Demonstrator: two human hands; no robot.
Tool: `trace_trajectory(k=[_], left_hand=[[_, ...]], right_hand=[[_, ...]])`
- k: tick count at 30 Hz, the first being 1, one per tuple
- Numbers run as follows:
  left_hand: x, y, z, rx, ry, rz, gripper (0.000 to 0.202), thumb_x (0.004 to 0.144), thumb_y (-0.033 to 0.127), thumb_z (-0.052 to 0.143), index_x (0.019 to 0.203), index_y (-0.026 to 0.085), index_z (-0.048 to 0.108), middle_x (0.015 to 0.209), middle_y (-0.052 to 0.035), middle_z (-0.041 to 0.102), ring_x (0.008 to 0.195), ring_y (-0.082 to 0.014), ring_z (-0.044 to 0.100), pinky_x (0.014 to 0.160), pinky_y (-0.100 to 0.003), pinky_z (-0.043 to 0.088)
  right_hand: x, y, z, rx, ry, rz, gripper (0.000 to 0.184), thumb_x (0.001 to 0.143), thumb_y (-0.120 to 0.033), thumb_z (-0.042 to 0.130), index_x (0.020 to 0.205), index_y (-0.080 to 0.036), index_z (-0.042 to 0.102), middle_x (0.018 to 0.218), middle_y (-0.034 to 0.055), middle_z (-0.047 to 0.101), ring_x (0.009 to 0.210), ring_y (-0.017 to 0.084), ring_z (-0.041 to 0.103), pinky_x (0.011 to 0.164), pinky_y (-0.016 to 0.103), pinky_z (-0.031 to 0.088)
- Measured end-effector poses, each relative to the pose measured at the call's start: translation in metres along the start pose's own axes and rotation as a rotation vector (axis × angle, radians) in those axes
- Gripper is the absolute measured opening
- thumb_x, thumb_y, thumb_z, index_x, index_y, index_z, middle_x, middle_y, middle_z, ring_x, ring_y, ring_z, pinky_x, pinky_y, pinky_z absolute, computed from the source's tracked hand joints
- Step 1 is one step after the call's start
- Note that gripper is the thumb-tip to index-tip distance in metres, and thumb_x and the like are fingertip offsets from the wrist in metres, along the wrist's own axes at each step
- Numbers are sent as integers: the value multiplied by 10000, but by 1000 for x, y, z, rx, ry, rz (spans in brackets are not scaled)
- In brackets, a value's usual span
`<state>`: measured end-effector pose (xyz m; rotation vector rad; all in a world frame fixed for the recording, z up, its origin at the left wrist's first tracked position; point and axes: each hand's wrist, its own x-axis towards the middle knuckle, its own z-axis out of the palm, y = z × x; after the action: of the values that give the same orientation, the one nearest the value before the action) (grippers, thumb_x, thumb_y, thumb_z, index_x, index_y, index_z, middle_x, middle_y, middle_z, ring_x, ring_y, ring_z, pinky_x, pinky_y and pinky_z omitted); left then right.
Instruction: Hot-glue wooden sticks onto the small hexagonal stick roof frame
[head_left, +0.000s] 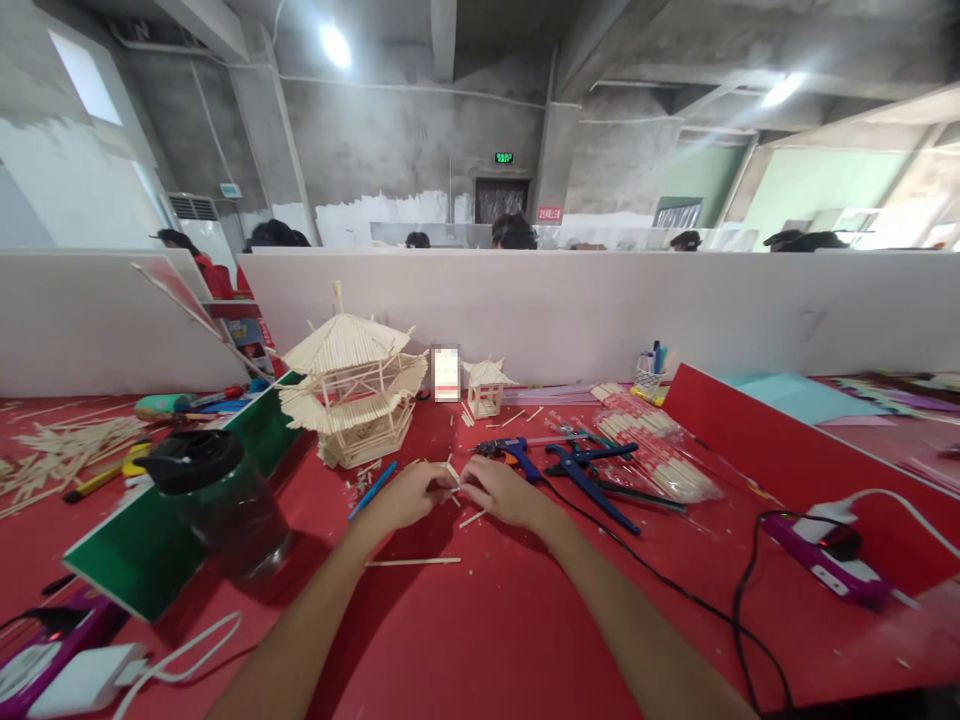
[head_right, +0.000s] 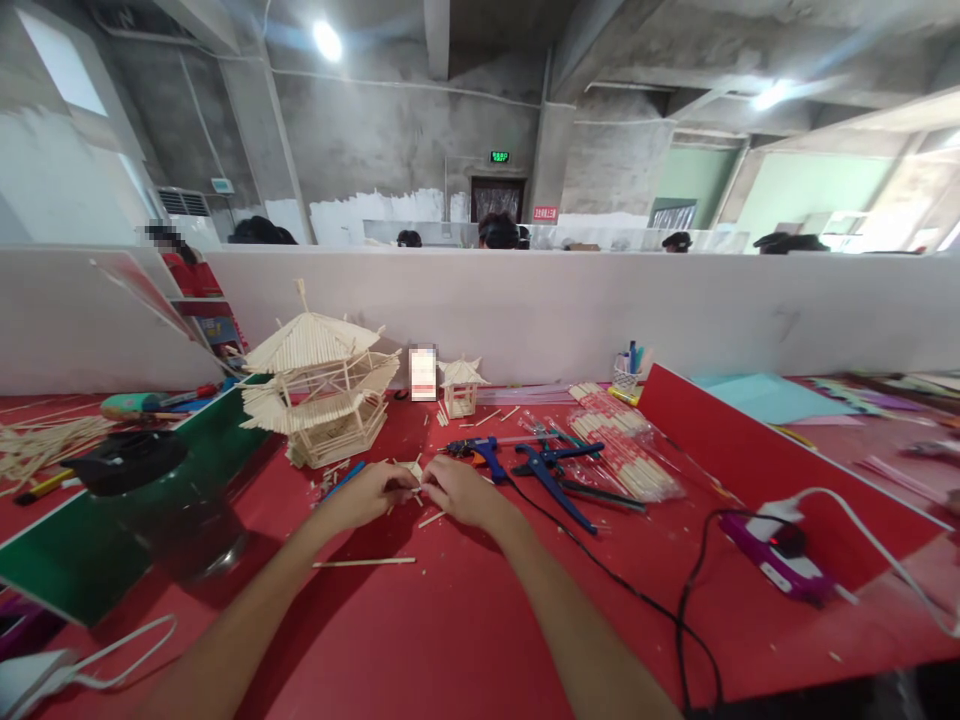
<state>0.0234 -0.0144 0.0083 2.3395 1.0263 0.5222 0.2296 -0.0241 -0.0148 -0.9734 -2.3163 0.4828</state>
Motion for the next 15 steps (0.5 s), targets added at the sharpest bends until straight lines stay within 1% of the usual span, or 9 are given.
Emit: trace_trajectory(k=[3, 5, 7, 9, 11, 13, 15], left_hand=[[2, -6, 1, -16, 39, -30, 195, 788, 168, 562, 860, 182, 743, 827, -34, 742, 748, -162, 634, 699, -234, 437], [2, -10, 0, -11, 69, -77, 188, 777, 175, 564, 847, 179, 739, 822, -40, 743, 764, -176, 640, 694, -241, 440], [3, -12, -2, -6, 98, -115, 179, 776, 198, 561, 840, 172, 727, 806, -45, 738, 762, -185, 639, 682, -247, 441], [3, -14, -4, -7, 133, -139, 164, 776, 226, 562, 825, 165, 707, 792, -46, 729, 745, -185, 631, 675, -254, 442], [3, -15, -4, -20, 164, -151, 145, 767, 233, 565, 815, 166, 684, 809, -43, 723, 748, -181, 630, 685, -256, 446], [3, -16, -4, -34, 181, -163, 124, 761, 235, 565, 812, 173, 661, 811, -34, 715, 745, -175, 629, 685, -255, 447], [3, -17, -3, -45, 189, -174, 111, 757, 235, 569, 818, 179, 643, 798, -26, 706, 737, -171, 629, 675, -253, 446]], right_hand=[[2, -1, 0, -25, 29, 21, 51, 900, -159, 542, 918, -170, 588, 913, 42, 608, 822, 155, 553, 754, 253, 413], [4, 2, -3, -68, 82, 64, 80, 892, -176, 562, 966, -166, 588, 942, 56, 623, 850, 167, 560, 785, 266, 419], [3, 12, -9, -168, 148, 154, 152, 881, -208, 588, 1024, -157, 586, 996, 86, 634, 910, 198, 564, 840, 303, 417], [0, 25, -17, -328, 193, 287, 217, 877, -258, 597, 1063, -147, 591, 1046, 123, 633, 966, 243, 560, 882, 358, 406], [-5, 39, -27, -460, 188, 419, 285, 868, -297, 606, 1102, -136, 591, 1098, 155, 625, 1029, 283, 552, 902, 390, 401], [-10, 50, -37, -512, 172, 490, 310, 866, -324, 606, 1111, -135, 596, 1119, 162, 624, 1058, 296, 553, 908, 395, 404], [-14, 56, -48, -509, 174, 529, 302, 880, -324, 584, 1117, -137, 599, 1105, 153, 639, 1055, 281, 569, 915, 378, 409]])
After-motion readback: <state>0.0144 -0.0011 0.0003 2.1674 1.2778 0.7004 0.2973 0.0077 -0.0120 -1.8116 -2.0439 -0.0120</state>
